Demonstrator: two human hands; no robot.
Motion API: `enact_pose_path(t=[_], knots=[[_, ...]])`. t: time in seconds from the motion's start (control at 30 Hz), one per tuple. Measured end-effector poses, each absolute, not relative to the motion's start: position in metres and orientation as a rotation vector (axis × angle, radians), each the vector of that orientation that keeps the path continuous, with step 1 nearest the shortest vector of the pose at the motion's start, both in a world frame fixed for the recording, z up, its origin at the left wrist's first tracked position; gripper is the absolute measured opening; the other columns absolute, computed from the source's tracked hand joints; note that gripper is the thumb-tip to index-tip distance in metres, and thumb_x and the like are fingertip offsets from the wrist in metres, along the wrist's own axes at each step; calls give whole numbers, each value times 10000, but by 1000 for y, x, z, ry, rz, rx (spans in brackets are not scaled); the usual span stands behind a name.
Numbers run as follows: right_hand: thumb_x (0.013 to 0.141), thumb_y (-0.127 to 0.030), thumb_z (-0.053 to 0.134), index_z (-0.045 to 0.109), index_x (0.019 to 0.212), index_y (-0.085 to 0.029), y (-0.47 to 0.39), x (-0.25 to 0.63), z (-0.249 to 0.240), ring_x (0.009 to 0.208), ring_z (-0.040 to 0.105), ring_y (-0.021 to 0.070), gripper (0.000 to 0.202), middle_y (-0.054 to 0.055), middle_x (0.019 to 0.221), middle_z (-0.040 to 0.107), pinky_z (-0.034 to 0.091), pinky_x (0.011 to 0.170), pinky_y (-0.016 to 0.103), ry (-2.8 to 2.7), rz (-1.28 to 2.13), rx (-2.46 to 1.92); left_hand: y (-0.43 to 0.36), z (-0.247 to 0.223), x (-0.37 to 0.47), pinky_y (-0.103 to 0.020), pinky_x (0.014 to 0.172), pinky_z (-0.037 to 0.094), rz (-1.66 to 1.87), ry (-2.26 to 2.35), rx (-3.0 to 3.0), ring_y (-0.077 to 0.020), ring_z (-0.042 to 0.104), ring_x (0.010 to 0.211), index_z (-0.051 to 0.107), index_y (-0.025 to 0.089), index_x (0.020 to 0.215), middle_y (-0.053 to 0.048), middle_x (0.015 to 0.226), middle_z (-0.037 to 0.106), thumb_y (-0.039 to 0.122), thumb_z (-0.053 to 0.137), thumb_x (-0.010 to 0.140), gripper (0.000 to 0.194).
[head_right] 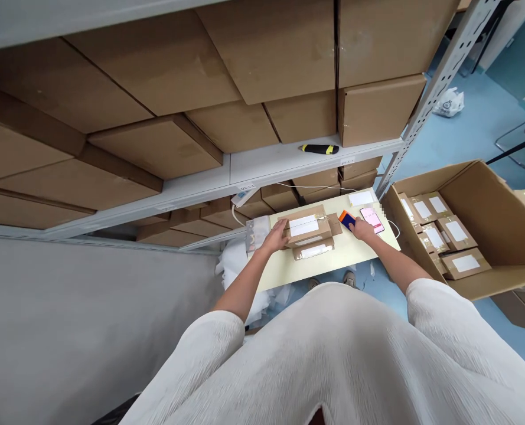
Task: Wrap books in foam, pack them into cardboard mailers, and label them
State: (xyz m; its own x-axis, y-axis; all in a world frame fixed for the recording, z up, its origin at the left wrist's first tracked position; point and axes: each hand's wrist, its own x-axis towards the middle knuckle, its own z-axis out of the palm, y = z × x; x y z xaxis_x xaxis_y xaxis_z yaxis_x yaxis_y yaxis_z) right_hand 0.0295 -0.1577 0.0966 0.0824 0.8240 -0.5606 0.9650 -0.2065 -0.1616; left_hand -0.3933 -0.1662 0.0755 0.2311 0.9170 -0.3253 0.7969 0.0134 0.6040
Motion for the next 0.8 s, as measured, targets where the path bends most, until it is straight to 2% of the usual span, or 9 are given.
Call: enact_pose_path(t=[0.1,0.2,0.47,0.57,0.7,0.8], knots=[[1128,-399,424,571,1413,-106,-177,23,88,1223,739,369,434,276,1355,734,568,971,442,1717,-869,2216,-167,74,-394,-538,1438,177,221,1578,1808,-358,228,1744,344,216,1753,-158,1854,305,276,755,893,955],[1078,-355,502,601,1426,-120,-190,17,81,1250,726,382,432,272,1349,728,583,970,455,1685,-869,2301,-167,75,-394,-536,1439,173,201,1581,1827,-367,232,1742,358,204,1747,-166,1852,307,285,763,889,952],[1047,-429,586,685,1403,-192,-203,12,71,1172,733,378,438,238,1231,745,600,882,441,1651,-820,2268,-170,78,-391,-528,1437,197,235,1549,1840,-364,209,1746,381,200,1732,-155,1842,323,264,739,886,920],[1071,-452,576,697,1379,-211,-206,11,73,1216,711,370,409,220,1256,738,581,926,445,1670,-807,2224,-172,80,-390,-523,1441,177,235,1550,1842,-360,211,1744,399,187,1723,-162,1840,320,242,711,899,883],[1106,-385,516,680,1372,-164,-198,-1,86,1307,664,394,383,253,1349,697,543,1035,480,1805,-678,2266,-177,82,-390,-527,1436,189,300,1523,1850,-350,240,1733,426,208,1709,-150,1821,357,242,692,906,846],[1102,-329,500,669,1390,-157,-177,-24,102,1299,671,356,375,235,1411,682,532,1094,445,2073,-759,2281,-182,84,-388,-529,1423,237,382,1533,1846,-356,294,1709,486,227,1671,-141,1793,400,236,707,884,818]])
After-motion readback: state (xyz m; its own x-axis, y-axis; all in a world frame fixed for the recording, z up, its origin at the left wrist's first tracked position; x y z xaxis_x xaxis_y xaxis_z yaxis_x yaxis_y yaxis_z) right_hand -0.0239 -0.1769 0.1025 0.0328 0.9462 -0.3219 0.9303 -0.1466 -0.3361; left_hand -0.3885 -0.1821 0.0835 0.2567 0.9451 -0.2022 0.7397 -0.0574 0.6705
